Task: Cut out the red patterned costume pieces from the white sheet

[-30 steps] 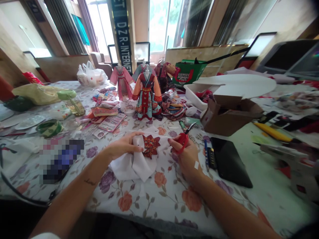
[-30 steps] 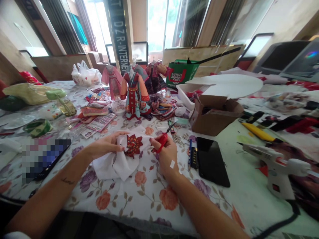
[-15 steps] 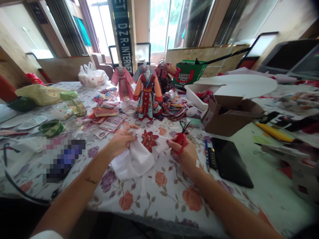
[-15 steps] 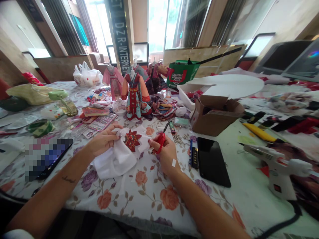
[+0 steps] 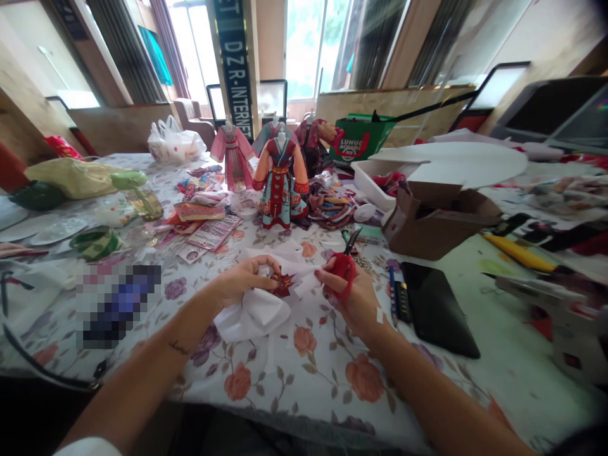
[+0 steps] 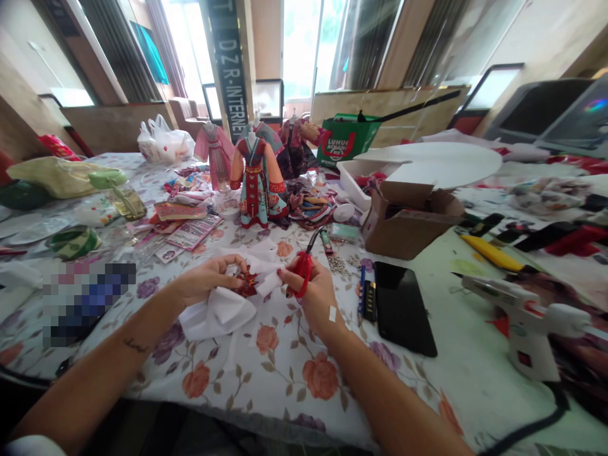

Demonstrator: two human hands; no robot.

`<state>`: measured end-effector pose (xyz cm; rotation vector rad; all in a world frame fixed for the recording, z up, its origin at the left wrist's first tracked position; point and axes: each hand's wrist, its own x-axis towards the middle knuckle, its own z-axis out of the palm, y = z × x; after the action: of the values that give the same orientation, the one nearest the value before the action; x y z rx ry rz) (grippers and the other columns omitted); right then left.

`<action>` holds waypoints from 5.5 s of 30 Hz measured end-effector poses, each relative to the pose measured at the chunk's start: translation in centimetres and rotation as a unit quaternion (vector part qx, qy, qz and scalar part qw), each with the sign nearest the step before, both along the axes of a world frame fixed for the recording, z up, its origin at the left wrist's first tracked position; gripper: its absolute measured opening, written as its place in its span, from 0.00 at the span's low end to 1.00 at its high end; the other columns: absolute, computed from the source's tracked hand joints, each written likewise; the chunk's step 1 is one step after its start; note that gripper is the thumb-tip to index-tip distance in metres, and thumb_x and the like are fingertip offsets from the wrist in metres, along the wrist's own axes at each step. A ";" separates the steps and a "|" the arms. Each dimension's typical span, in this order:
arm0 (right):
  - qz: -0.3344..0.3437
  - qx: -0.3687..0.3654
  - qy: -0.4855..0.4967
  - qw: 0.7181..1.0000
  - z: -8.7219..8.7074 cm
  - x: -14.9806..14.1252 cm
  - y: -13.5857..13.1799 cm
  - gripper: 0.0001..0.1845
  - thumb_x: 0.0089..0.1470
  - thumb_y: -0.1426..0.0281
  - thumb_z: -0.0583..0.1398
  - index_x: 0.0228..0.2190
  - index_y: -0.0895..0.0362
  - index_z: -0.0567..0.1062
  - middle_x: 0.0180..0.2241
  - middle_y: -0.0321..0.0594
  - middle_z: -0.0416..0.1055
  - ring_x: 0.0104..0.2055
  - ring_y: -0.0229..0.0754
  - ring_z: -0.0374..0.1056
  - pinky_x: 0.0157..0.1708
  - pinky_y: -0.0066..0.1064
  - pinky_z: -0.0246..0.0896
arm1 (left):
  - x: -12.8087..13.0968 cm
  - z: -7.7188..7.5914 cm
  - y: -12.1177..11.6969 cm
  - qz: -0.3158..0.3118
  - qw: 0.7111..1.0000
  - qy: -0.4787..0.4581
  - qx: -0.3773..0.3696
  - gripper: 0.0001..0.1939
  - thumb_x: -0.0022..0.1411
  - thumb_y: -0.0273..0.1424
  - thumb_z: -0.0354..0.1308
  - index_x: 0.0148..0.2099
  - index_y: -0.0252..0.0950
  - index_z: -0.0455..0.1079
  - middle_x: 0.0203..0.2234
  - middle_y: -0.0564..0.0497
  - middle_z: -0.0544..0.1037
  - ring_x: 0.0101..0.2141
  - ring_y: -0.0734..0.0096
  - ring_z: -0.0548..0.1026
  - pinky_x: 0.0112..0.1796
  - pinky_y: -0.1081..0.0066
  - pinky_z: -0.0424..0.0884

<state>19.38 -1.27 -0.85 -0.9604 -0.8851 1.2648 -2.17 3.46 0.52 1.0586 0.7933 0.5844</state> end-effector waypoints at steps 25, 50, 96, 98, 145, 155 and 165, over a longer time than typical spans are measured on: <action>-0.010 -0.006 -0.129 0.992 0.0 -0.8 -0.9 0.14 0.44 0.63 0.69 0.26 0.57 0.70 0.21 0.32 0.70 0.20 0.32 0.62 0.16 0.20 0.55 | 0.5 0.6 0.7 0.068 0.997 0.016 0.043 0.06 0.48 0.27 0.66 0.31 0.30 0.78 0.24 0.49 0.78 0.20 0.79 0.72 0.23 0.79 0.68; -0.116 0.249 -0.452 0.848 -0.3 -0.7 -1.5 0.10 0.51 0.66 0.62 0.37 0.51 0.77 0.43 0.45 0.75 0.43 0.50 0.71 0.45 0.42 0.66 | 3.4 -1.1 -1.8 0.291 0.951 -0.108 -0.003 0.10 0.45 0.34 0.69 0.25 0.31 0.75 0.16 0.53 0.77 0.16 0.78 0.70 0.20 0.77 0.67; 0.272 -0.165 -0.054 0.947 -0.9 -2.2 -2.4 0.23 0.47 0.54 0.65 0.18 0.57 0.63 0.10 0.28 0.60 0.13 0.37 0.65 0.13 0.23 0.48 | -0.6 -0.9 -1.3 0.267 0.955 0.106 0.075 0.10 0.55 0.31 0.59 0.36 0.32 0.78 0.27 0.48 0.79 0.25 0.75 0.72 0.28 0.76 0.65; 0.273 -0.166 -0.047 0.947 -0.9 -2.2 -2.4 0.23 0.47 0.52 0.64 0.19 0.56 0.63 0.10 0.28 0.60 0.14 0.36 0.65 0.14 0.24 0.51 | -0.5 -0.7 -1.5 0.267 0.952 0.132 0.072 0.11 0.55 0.32 0.58 0.39 0.32 0.77 0.26 0.49 0.78 0.23 0.76 0.71 0.25 0.76 0.63; 0.297 -0.204 -0.172 0.917 -0.8 -3.3 -1.4 0.27 0.51 0.47 0.58 0.19 0.58 0.64 0.09 0.30 0.63 0.10 0.32 0.63 0.08 0.17 0.47 | 0.1 -0.5 -1.8 0.307 0.951 -0.022 0.019 0.13 0.43 0.28 0.69 0.36 0.32 0.78 0.23 0.53 0.78 0.23 0.79 0.72 0.28 0.79 0.67; 0.299 -0.214 -0.176 0.913 -0.8 -3.5 -1.3 0.28 0.49 0.45 0.58 0.20 0.57 0.64 0.08 0.30 0.63 0.09 0.33 0.62 0.07 0.18 0.46 | 0.3 -0.8 -1.7 0.313 0.939 -0.095 -0.108 0.17 0.38 0.25 0.71 0.35 0.30 0.76 0.21 0.49 0.80 0.22 0.74 0.75 0.26 0.75 0.70; 0.291 -0.219 -0.147 0.920 -1.0 -3.6 -1.2 0.29 0.47 0.44 0.59 0.19 0.57 0.63 0.08 0.29 0.62 0.09 0.34 0.63 0.06 0.17 0.47 | 0.6 -1.0 -1.8 0.327 0.928 -0.123 -0.128 0.17 0.37 0.23 0.72 0.35 0.31 0.77 0.21 0.49 0.80 0.20 0.75 0.75 0.24 0.77 0.70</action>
<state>15.77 -2.51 -1.80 -1.3201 -1.2044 1.9158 -1.57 1.66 -0.45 0.4474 0.9678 1.1233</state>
